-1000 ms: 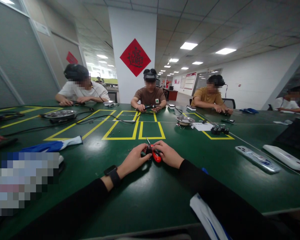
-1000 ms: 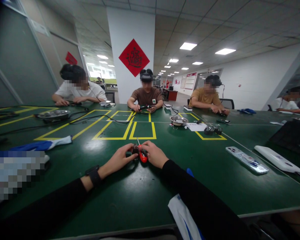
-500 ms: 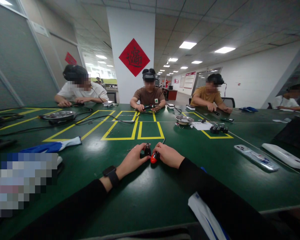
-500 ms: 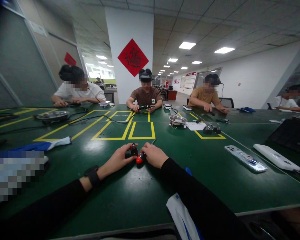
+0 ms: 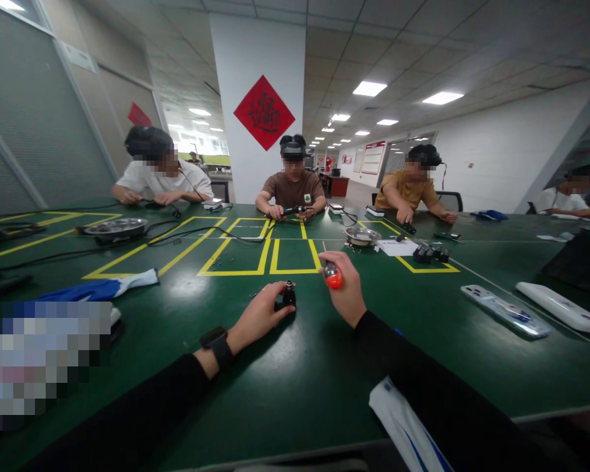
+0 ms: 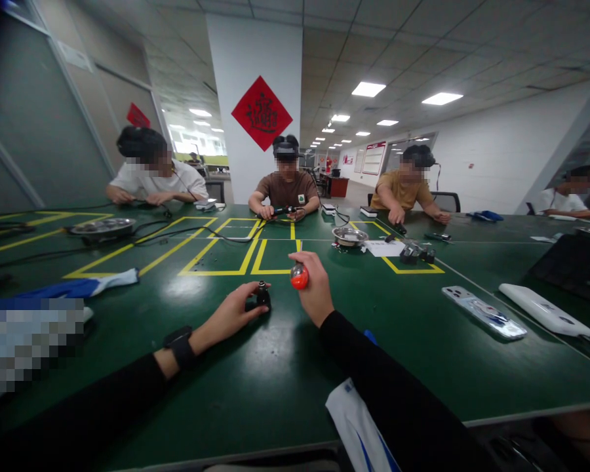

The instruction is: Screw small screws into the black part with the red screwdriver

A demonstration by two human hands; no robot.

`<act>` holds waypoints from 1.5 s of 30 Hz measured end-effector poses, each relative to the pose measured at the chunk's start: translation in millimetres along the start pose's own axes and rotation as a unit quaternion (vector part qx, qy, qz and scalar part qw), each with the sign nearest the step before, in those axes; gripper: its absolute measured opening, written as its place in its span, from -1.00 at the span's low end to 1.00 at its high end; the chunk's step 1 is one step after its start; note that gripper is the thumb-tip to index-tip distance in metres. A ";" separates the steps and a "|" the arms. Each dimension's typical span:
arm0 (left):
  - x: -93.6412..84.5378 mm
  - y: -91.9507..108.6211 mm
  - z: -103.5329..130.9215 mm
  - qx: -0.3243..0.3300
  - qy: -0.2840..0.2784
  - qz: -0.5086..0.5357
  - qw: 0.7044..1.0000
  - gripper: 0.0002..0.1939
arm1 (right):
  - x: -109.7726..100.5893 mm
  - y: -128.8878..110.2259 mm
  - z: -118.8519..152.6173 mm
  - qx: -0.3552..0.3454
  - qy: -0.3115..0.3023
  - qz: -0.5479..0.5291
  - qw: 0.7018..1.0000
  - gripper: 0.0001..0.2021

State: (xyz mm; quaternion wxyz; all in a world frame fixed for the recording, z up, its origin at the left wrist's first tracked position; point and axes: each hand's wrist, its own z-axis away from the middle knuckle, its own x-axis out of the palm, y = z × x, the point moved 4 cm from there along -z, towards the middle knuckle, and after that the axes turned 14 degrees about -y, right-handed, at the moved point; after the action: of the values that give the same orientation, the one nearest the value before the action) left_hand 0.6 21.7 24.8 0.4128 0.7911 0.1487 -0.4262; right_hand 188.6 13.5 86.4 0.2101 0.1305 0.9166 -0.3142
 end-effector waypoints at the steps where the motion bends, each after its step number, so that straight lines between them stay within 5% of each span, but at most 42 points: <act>1: -0.3 0.6 0.1 0.000 0.000 0.000 1.000 -0.53 | -3.4 -0.5 1.3 0.009 0.032 -0.038 0.999 -0.82; 6: -1.2 -0.1 -0.3 -0.010 0.002 -0.014 1.000 -0.55 | -7.4 4.3 10.6 0.048 0.157 -0.206 0.965 -0.82; 11: -0.4 -2.1 -0.7 -0.004 0.008 -0.017 1.000 -0.55 | -3.9 2.7 5.4 0.037 0.200 -0.232 0.951 -0.79; 28: -3.4 6.0 -1.1 -0.006 0.002 -0.024 1.000 -0.72 | 30.7 -15.8 16.9 -0.021 -0.022 -0.263 0.964 -0.87; 45: -4.9 6.6 -0.5 -0.020 0.009 -0.017 1.000 -0.75 | 36.2 -7.7 17.7 0.000 -0.065 -0.244 0.967 -0.88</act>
State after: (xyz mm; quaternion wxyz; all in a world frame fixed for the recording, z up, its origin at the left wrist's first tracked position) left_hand 1.8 18.6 32.3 0.4196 0.7839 0.1746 -0.4230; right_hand 159.3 0.3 60.9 0.1865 -0.1184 0.9049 -0.3638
